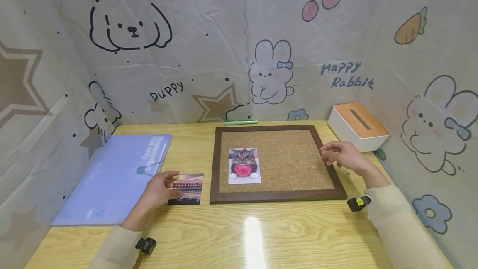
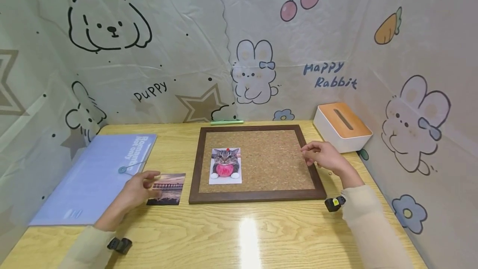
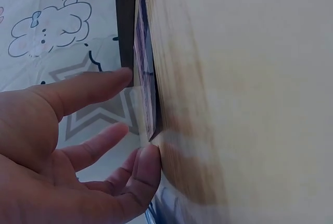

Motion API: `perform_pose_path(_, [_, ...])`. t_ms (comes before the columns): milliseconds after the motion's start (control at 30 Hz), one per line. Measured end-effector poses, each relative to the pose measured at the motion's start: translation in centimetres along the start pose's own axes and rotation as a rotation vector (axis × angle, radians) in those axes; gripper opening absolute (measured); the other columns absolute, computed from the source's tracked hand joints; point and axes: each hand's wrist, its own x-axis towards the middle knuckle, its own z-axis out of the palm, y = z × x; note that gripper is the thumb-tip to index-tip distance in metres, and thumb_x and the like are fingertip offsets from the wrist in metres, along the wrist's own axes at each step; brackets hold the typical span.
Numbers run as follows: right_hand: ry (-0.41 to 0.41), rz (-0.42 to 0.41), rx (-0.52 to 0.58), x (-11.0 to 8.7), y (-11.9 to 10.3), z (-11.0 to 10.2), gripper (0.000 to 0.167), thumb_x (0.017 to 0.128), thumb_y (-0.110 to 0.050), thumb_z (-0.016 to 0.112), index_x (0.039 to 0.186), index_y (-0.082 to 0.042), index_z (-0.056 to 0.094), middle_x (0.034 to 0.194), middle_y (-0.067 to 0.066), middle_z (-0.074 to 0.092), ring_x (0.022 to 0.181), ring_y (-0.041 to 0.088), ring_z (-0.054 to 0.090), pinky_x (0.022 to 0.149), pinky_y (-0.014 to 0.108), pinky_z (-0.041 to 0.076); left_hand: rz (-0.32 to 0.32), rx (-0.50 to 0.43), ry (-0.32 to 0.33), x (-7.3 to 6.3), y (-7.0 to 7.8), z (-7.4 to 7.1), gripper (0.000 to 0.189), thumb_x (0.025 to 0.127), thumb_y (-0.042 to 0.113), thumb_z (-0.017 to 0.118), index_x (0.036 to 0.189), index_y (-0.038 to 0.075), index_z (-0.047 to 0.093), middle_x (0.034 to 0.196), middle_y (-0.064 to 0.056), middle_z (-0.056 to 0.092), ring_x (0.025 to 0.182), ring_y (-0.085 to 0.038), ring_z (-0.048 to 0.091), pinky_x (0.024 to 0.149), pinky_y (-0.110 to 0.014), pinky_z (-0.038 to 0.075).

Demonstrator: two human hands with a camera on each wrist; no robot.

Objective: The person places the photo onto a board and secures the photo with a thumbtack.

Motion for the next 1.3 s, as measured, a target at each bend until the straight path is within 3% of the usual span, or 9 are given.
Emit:
perform_pose_path(167, [0.002,0.021,0.000,-0.4,0.7,-0.3,0.041,0.104,-0.030,0.054,0.129,0.002,0.057,0.116,0.021,0.069,0.082,0.015,0.066,0.059,0.031,0.050,0.013,0.071,-0.003,0.2,0.3,0.1,0.077,0.077,0.008,0.084,0.144,0.001,0.048,0.130,-0.030,0.050,0.108,-0.040,0.056,0.087,-0.051,0.054])
perform_pose_path(400, [0.000,0.052,0.005,-0.6,2.0,-0.6,0.042,0.104,-0.030,0.053,0.131,0.003,0.055,0.118,0.023,0.068,0.086,0.020,0.067,0.059,0.032,0.051,0.012,0.087,-0.005,0.2,0.4,0.1,0.080,0.075,0.007,0.086,0.145,0.000,0.047,0.140,-0.035,0.038,0.107,-0.042,0.058,0.080,-0.044,0.057])
perform_pose_path(533, [0.004,0.052,0.004,-0.8,2.6,-1.1,0.040,0.104,-0.029,0.053,0.127,0.003,0.057,0.113,0.022,0.068,0.086,0.021,0.067,0.059,0.033,0.052,0.018,0.080,0.008,0.2,0.4,0.0,0.068,0.074,0.005,0.086,0.135,0.000,0.056,0.127,-0.028,0.050,0.102,-0.033,0.056,0.080,-0.044,0.053])
perform_pose_path(767, [-0.004,0.068,-0.052,-1.5,3.6,-2.0,0.033,0.104,-0.023,0.052,0.120,0.004,0.062,0.100,0.015,0.070,0.081,0.020,0.065,0.058,0.033,0.050,-0.032,-0.004,-0.002,0.4,0.1,-0.3,0.043,0.075,-0.002,0.081,0.115,0.003,0.066,0.105,-0.014,0.066,0.092,-0.025,0.059,0.073,-0.035,0.053])
perform_pose_path(933, [-0.030,0.102,-0.064,-2.2,4.3,-2.5,0.031,0.103,-0.019,0.052,0.120,0.005,0.061,0.085,0.010,0.066,0.073,0.016,0.058,0.057,0.030,0.046,-0.039,-0.102,-0.044,0.3,-0.2,-0.5,0.037,0.080,-0.006,0.071,0.117,0.000,0.066,0.103,-0.014,0.065,0.089,-0.022,0.060,0.067,-0.030,0.053])
perform_pose_path(1167, [-0.016,0.131,-0.138,-2.9,5.5,-2.9,0.033,0.104,-0.021,0.051,0.118,0.007,0.063,0.081,0.006,0.067,0.070,0.014,0.058,0.055,0.027,0.046,0.010,-0.136,-0.062,0.4,-0.4,-1.1,0.034,0.085,-0.008,0.065,0.118,-0.001,0.065,0.105,-0.017,0.064,0.089,-0.022,0.061,0.067,-0.032,0.053])
perform_pose_path(1300, [-0.027,0.142,-0.145,-3.1,5.9,-2.9,0.026,0.101,-0.012,0.052,0.112,0.007,0.065,0.080,0.007,0.066,0.071,0.016,0.059,0.057,0.028,0.049,0.018,-0.180,-0.093,0.5,-0.4,-1.3,0.036,0.086,-0.007,0.065,0.121,-0.001,0.064,0.105,-0.017,0.063,0.085,-0.020,0.060,0.066,-0.032,0.054])
